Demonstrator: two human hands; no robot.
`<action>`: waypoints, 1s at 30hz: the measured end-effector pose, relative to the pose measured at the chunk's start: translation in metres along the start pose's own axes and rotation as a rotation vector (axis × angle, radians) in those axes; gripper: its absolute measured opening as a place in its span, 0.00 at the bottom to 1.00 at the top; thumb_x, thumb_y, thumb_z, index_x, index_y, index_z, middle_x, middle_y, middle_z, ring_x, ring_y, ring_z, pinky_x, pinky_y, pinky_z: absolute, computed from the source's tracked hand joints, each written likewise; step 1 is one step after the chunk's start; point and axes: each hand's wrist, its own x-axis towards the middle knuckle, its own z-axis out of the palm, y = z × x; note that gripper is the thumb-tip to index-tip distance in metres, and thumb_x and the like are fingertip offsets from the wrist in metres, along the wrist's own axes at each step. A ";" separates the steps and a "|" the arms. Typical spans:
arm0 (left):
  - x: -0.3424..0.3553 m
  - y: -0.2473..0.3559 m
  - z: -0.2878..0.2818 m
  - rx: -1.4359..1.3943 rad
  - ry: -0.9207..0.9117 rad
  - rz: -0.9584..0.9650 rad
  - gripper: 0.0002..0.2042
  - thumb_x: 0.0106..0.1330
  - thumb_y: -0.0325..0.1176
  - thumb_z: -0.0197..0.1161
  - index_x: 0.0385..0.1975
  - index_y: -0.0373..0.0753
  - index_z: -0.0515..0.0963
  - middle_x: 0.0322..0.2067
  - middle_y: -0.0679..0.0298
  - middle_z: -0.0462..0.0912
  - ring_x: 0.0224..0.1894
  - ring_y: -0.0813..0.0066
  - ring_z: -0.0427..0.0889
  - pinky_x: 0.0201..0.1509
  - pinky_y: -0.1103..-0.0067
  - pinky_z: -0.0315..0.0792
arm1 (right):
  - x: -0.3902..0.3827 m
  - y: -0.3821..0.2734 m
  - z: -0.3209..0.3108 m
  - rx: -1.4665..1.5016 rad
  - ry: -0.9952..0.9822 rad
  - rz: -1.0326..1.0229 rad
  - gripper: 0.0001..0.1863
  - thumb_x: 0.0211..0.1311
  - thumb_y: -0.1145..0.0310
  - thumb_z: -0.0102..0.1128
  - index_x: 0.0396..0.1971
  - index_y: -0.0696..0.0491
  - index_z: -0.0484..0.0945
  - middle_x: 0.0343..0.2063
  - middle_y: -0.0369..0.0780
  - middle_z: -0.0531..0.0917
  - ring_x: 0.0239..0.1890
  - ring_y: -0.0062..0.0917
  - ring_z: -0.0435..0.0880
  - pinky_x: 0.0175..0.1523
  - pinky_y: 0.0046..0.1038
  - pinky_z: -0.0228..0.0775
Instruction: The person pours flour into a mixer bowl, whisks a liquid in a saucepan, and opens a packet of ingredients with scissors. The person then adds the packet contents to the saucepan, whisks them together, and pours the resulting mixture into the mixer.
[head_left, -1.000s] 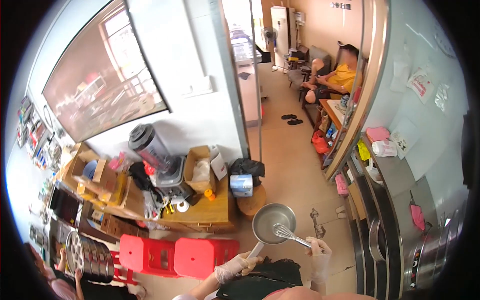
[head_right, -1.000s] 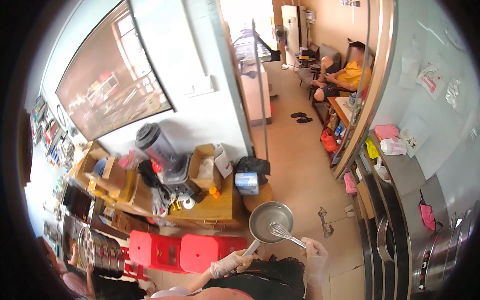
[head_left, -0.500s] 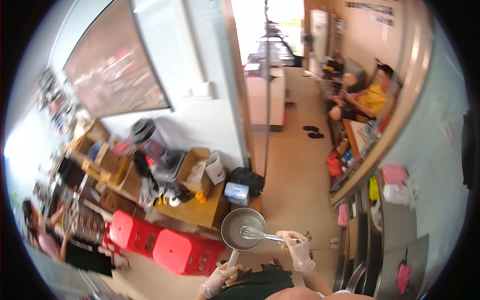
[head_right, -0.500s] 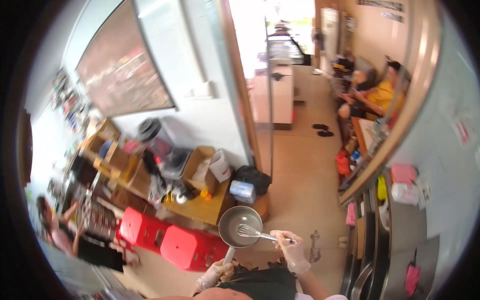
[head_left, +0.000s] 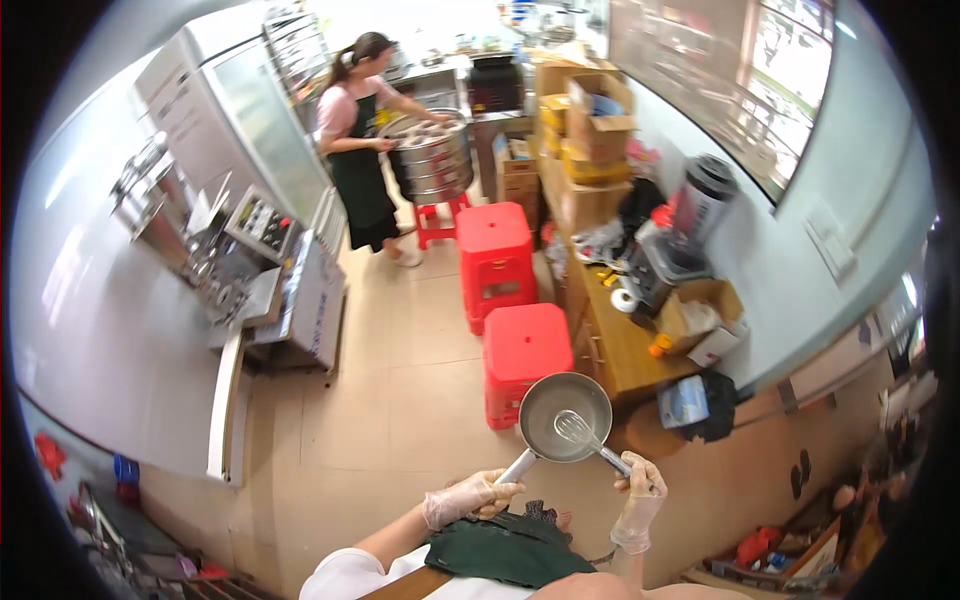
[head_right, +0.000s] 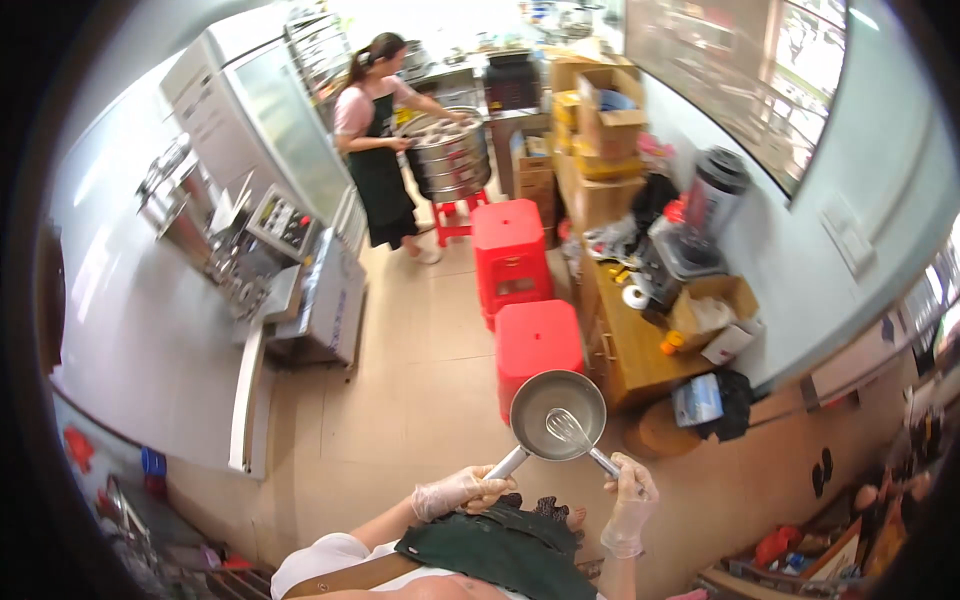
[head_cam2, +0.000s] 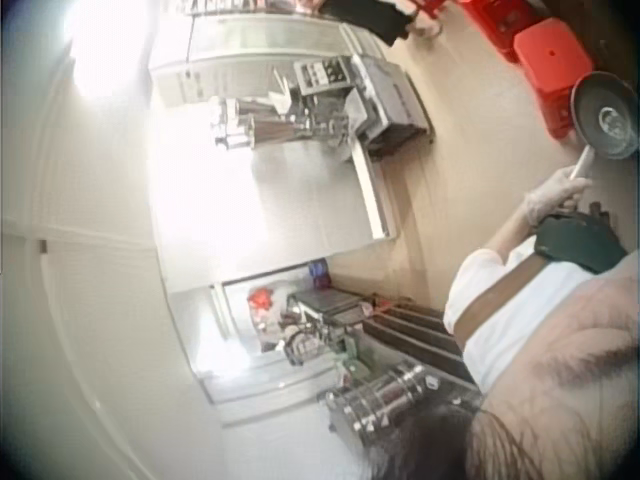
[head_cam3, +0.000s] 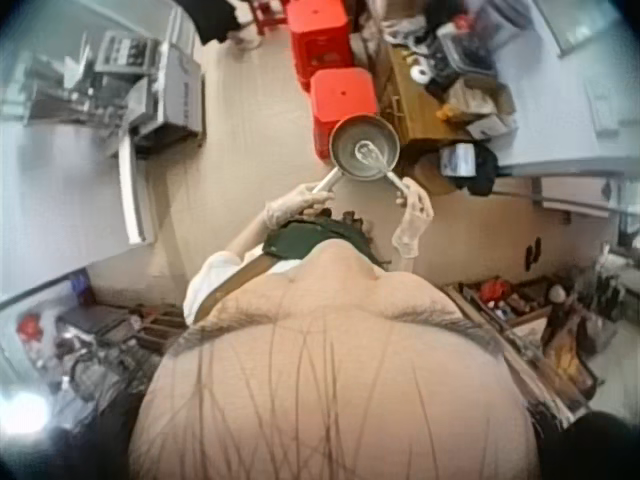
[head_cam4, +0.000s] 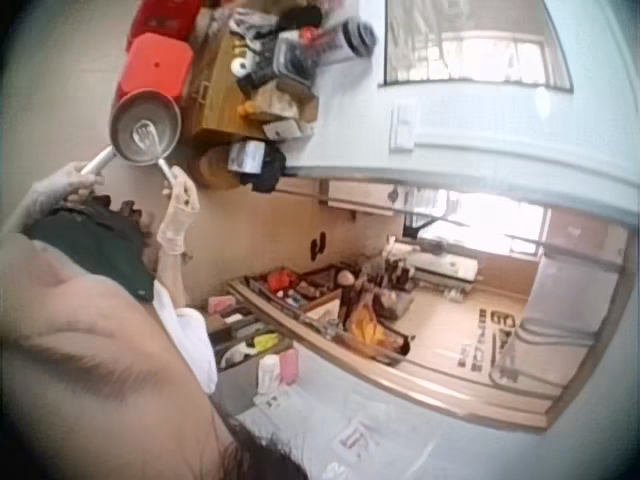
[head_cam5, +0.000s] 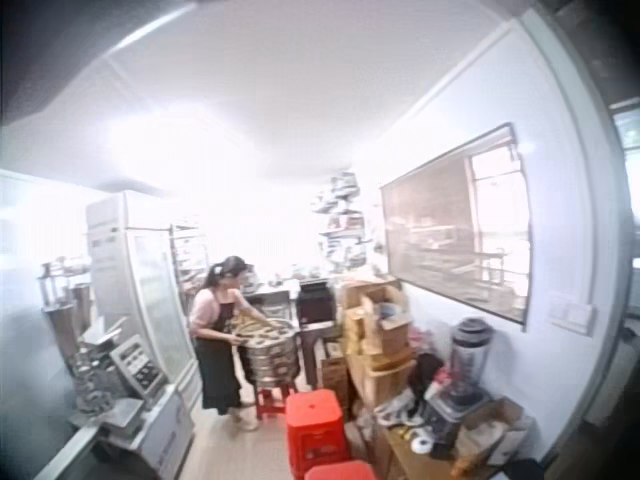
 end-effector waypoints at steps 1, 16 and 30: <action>-0.015 -0.002 -0.016 -0.022 0.015 0.019 0.13 0.72 0.41 0.59 0.46 0.40 0.71 0.16 0.75 0.64 0.12 0.89 0.59 0.13 0.86 0.53 | -0.003 0.004 0.021 -0.009 -0.031 0.000 0.12 0.67 0.67 0.56 0.37 0.60 0.82 0.29 0.39 0.84 0.22 0.16 0.77 0.28 0.16 0.67; -0.173 0.036 -0.236 -0.206 0.514 0.132 0.09 0.71 0.37 0.58 0.36 0.42 0.67 0.17 0.75 0.64 0.12 0.89 0.60 0.13 0.87 0.53 | -0.032 0.057 0.366 -0.008 -0.606 0.196 0.09 0.69 0.73 0.56 0.40 0.62 0.82 0.28 0.36 0.83 0.26 0.13 0.76 0.34 0.16 0.68; -0.162 0.182 -0.428 -0.598 0.700 0.386 0.06 0.71 0.33 0.57 0.40 0.38 0.71 0.17 0.73 0.65 0.13 0.87 0.59 0.16 0.85 0.57 | 0.090 0.085 0.686 -0.049 -1.005 0.170 0.12 0.69 0.66 0.57 0.41 0.58 0.83 0.27 0.34 0.83 0.25 0.12 0.75 0.33 0.16 0.67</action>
